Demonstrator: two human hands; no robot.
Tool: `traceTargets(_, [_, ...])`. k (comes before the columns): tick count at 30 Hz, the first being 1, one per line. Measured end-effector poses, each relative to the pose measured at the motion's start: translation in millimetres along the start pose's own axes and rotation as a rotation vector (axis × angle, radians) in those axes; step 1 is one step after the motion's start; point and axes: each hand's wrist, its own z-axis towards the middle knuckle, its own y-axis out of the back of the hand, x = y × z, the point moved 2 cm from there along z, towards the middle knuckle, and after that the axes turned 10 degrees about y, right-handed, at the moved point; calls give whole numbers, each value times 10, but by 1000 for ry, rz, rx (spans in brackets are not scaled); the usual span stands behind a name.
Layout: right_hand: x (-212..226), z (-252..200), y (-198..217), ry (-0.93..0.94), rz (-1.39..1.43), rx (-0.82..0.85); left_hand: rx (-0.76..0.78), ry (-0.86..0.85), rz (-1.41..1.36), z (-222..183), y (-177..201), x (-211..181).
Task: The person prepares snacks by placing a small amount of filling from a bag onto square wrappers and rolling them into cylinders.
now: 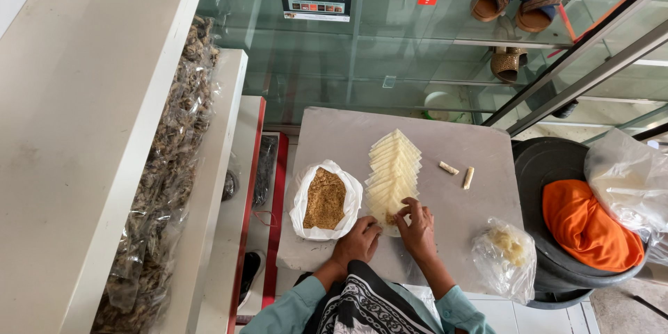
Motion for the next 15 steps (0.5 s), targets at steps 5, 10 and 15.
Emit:
traceTargets(5, [32,-23,21,14,-37,15,-23,35,-18,-5,8,4])
traceTargets(10, [27,-45,6,-13,-47,6,-79,45,-19,17,22,-19])
traceTargets(15, [-67,-93,-11,-83,9,-29,-72,47,55,63,44,-57])
